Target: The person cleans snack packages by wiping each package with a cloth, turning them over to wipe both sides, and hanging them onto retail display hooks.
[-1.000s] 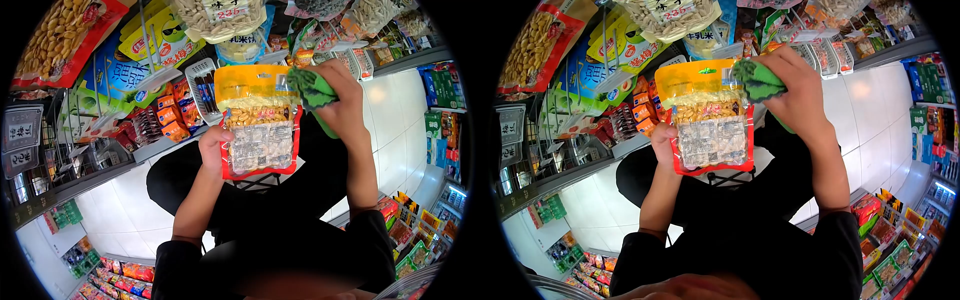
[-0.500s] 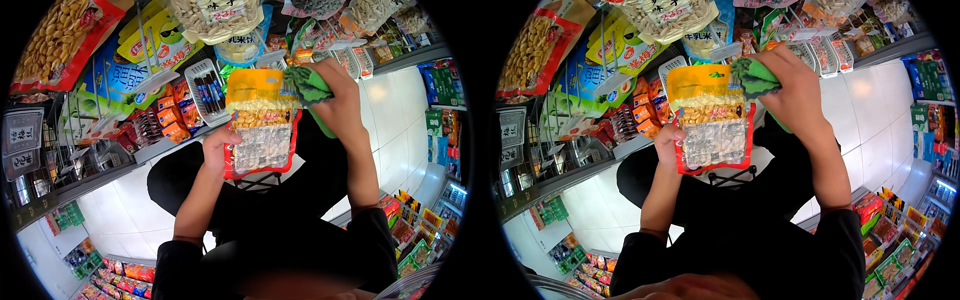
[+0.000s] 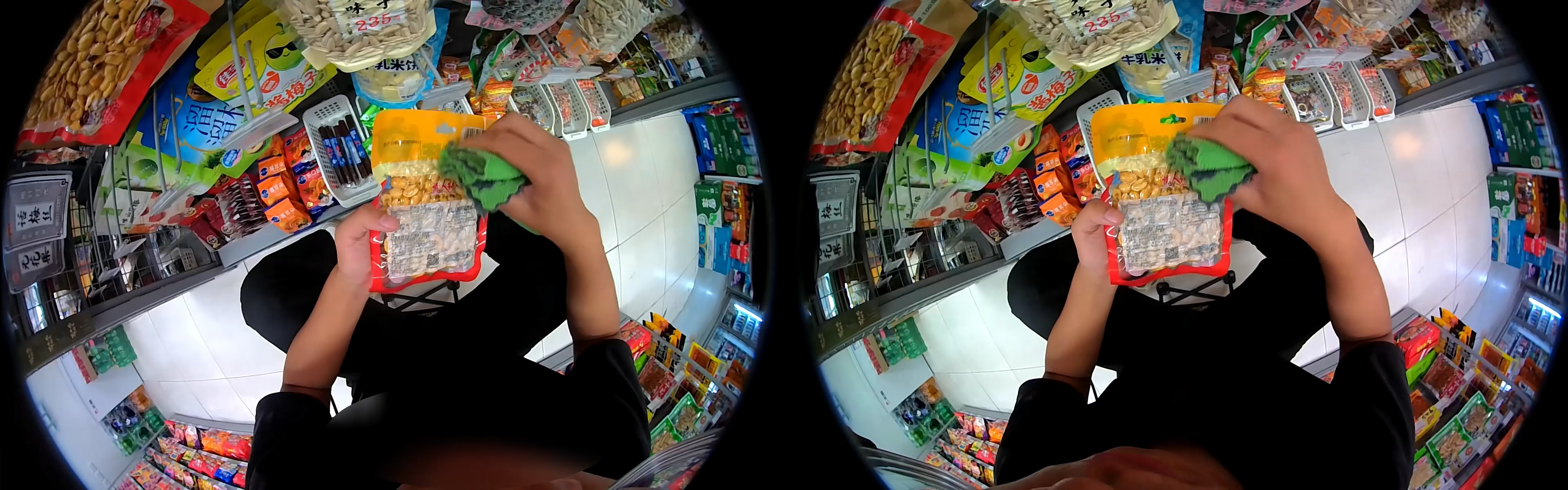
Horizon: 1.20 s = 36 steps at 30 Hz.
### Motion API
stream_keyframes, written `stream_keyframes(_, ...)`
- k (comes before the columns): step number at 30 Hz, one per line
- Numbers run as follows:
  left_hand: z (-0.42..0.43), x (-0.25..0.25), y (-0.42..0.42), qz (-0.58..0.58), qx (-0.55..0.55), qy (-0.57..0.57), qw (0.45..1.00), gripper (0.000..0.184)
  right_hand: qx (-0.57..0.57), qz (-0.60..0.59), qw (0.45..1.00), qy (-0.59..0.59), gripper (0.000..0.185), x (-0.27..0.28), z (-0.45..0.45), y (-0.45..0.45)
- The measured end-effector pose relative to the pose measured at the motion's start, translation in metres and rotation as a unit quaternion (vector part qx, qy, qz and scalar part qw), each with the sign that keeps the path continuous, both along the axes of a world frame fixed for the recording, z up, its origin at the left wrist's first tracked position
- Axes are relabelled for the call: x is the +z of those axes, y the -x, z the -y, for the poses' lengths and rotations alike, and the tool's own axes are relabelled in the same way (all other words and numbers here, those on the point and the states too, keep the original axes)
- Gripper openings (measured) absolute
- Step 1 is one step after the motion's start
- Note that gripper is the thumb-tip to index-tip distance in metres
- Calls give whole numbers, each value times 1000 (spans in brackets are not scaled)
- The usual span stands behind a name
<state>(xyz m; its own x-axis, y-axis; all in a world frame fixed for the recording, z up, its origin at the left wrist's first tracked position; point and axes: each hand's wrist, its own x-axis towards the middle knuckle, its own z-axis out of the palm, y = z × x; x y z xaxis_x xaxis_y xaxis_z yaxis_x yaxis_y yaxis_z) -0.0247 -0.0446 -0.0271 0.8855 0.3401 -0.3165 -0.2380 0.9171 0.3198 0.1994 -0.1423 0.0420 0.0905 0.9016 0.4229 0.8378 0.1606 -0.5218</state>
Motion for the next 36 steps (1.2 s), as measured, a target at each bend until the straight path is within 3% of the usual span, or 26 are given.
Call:
stream_keyframes(2, -1, 2, 1, 4, -6, 1, 1000, 85, -61, 17, 998, -7, 41, 1, -1, 2)
stream_keyframes(5, -2, 5, 1, 16, -25, 9, 1000, 86, 33, -22, 999, -11, 42, 1, -2, 4)
stream_keyframes(8, 0, 6, 1, 5, -19, 6, 1000, 86, -43, 34, 998, -25, 42, 5, -1, 3)
stream_keyframes(12, 1, 1, 2, 82, -45, 41, 995, 81, -96, -2, 991, -90, 44, 2, -4, -1)
stream_keyframes(20, 3, 1, 4, 64, -61, 40, 995, 77, -63, -12, 994, -85, 50, -1, -3, -1)
stream_keyframes(24, 3, -2, 2, 72, -69, 63, 993, 73, 63, -4, 998, -20, 45, 4, -2, 8)
stream_keyframes(28, 4, 6, -1, -40, -73, 2, 997, 79, -15, 27, 999, -16, 44, 3, -3, 9)
stream_keyframes(29, 5, 5, -1, -25, -72, 7, 997, 79, -40, 21, 998, -45, 46, 2, -4, 9)
stream_keyframes(32, 6, 4, -4, 26, -70, 29, 997, 76, 46, -5, 999, -20, 50, 1, -4, 10)
stream_keyframes(36, 7, 9, -5, 41, -82, 26, 995, 72, -50, 2, 996, -79, 51, -2, -7, 9)
